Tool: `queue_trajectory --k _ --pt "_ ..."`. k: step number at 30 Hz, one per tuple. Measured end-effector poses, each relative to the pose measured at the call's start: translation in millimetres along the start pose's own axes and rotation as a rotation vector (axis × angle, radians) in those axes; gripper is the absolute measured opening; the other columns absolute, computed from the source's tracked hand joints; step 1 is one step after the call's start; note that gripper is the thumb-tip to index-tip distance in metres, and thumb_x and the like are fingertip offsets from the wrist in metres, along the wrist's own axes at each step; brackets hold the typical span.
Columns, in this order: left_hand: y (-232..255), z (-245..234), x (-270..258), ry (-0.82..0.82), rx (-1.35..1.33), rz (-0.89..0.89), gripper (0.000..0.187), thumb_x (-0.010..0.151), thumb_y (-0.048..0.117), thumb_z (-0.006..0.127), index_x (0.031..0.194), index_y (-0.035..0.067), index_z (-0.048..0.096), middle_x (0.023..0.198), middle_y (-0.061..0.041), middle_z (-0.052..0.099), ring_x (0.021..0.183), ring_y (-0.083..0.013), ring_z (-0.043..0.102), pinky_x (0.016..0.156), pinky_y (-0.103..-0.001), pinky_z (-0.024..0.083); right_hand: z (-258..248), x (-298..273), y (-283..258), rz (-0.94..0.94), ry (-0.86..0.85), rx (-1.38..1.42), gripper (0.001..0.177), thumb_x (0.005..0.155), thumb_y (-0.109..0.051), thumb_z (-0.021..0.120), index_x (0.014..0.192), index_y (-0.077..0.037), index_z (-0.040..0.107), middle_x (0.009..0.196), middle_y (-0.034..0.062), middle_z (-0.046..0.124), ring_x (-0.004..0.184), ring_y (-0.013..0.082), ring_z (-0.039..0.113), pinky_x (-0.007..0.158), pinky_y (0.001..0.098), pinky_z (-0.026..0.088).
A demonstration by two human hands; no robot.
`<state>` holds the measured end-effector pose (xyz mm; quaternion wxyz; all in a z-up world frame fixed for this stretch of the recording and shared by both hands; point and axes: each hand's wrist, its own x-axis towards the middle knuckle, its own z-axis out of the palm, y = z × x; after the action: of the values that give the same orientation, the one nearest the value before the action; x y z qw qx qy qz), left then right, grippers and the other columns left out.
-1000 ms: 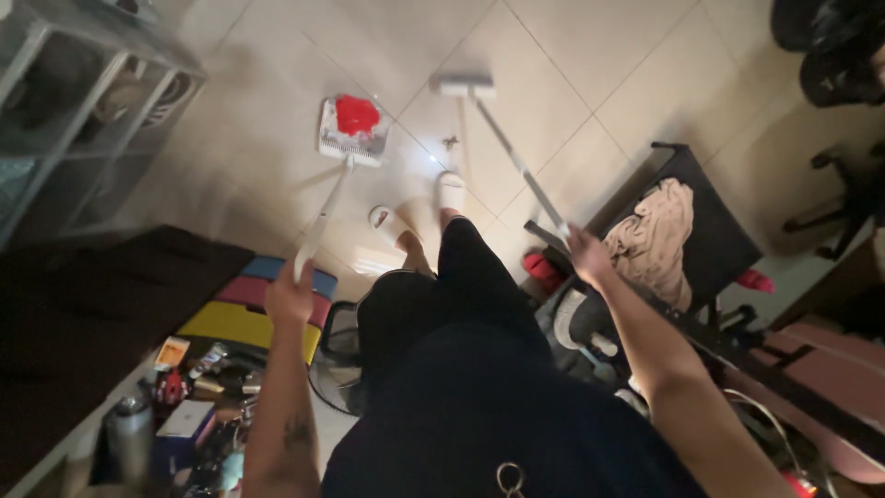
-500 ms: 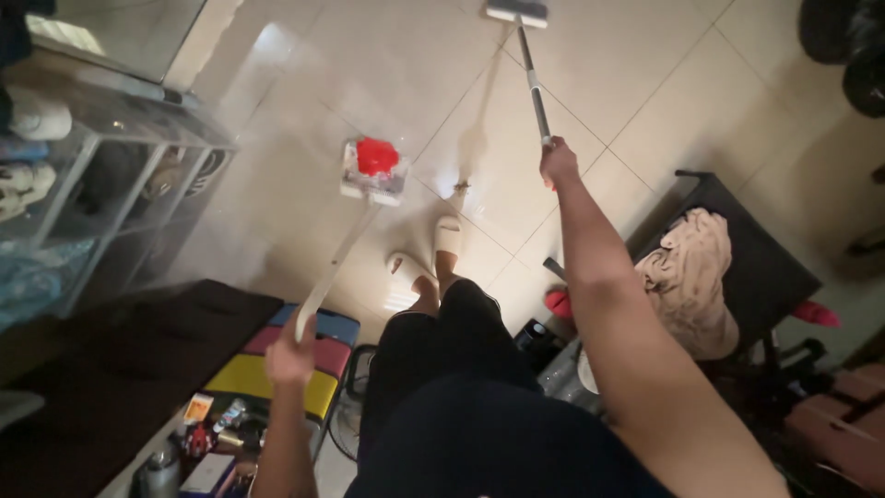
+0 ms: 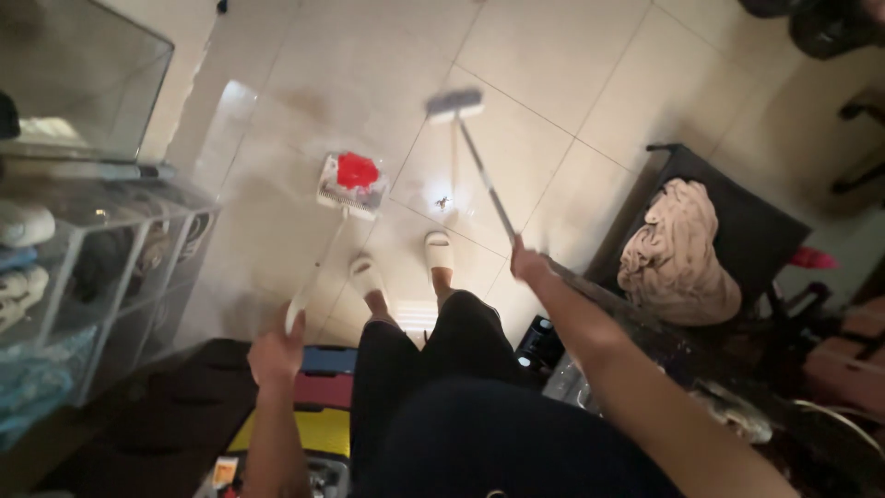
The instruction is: Sweep debris from the floor into a dustpan and dispose of it in a trash bag.
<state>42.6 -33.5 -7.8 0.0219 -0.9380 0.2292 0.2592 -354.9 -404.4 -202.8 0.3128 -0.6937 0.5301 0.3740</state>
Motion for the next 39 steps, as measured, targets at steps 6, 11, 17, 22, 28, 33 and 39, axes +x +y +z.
queue_trajectory --k 6,11,17,22,28,33,39 --pt "4.7 -12.6 86.9 -0.006 -0.018 0.235 0.054 0.099 0.061 0.05 0.142 0.03 0.061 0.101 -0.025 0.074 0.095 -0.0475 0.07 0.083 -0.058 0.056 78.0 -128.0 20.1 0.033 -0.109 -0.045 0.064 0.106 -0.026 0.029 0.164 -0.017 0.004 0.123 0.0304 0.065 0.11 0.0463 0.067 0.097 0.057 0.053" --pt "23.4 -41.2 139.3 -0.036 0.024 0.4 0.052 0.1 0.058 0.052 0.14 0.026 0.063 0.098 -0.024 0.074 0.092 -0.0468 0.071 0.083 -0.058 0.056 120.5 -199.2 -16.3 0.176 -0.156 0.107 0.062 0.105 -0.032 0.03 0.164 -0.024 0.013 0.119 0.0313 0.068 0.108 0.0484 0.068 0.1 0.0574 0.051" --pt "22.1 -54.9 198.9 0.104 0.105 0.544 0.047 0.102 0.059 0.05 0.135 0.028 0.064 0.097 -0.018 0.075 0.093 -0.0418 0.072 0.083 -0.055 0.057 155.1 -179.5 -44.2 0.185 0.068 0.429 0.053 0.101 -0.048 0.048 0.144 -0.016 0.053 0.117 0.0262 0.071 0.108 0.0456 0.068 0.097 0.053 0.055" --pt "32.2 -74.4 229.5 -0.016 0.201 0.539 0.046 0.105 0.052 0.049 0.13 0.016 0.063 0.097 -0.022 0.075 0.092 -0.0445 0.072 0.079 -0.057 0.056 119.5 -217.5 -114.4 0.261 0.215 0.573 0.056 0.096 -0.041 0.058 0.147 -0.019 0.052 0.111 0.0273 0.072 0.109 0.0435 0.068 0.097 0.0509 0.054" --pt "35.5 -54.9 269.7 -0.059 0.184 0.459 0.049 0.105 0.05 0.048 0.132 0.01 0.061 0.103 -0.024 0.075 0.096 -0.0444 0.072 0.083 -0.056 0.056 86.8 -145.1 -156.7 0.173 0.34 0.64 0.059 0.092 -0.034 0.064 0.147 -0.018 0.051 0.11 0.0276 0.072 0.108 0.0431 0.069 0.096 0.0493 0.055" --pt "57.5 -55.9 299.3 -0.073 0.121 0.369 0.05 0.103 0.051 0.049 0.132 0.011 0.06 0.105 -0.025 0.074 0.098 -0.0459 0.07 0.085 -0.056 0.055 -14.8 -40.7 -215.3 0.016 0.433 0.611 0.064 0.092 -0.029 0.063 0.153 -0.018 0.045 0.111 0.03 0.07 0.106 0.0471 0.067 0.094 0.0516 0.054" --pt "89.9 -71.9 312.0 -0.036 0.128 0.361 0.045 0.105 0.049 0.047 0.123 0.012 0.063 0.098 -0.023 0.074 0.095 -0.0437 0.072 0.083 -0.056 0.057 -102.2 134.1 -293.1 -0.17 0.537 0.594 0.061 0.092 -0.023 0.062 0.151 -0.018 0.048 0.124 0.0252 0.067 0.114 0.0434 0.065 0.1 0.0466 0.053"
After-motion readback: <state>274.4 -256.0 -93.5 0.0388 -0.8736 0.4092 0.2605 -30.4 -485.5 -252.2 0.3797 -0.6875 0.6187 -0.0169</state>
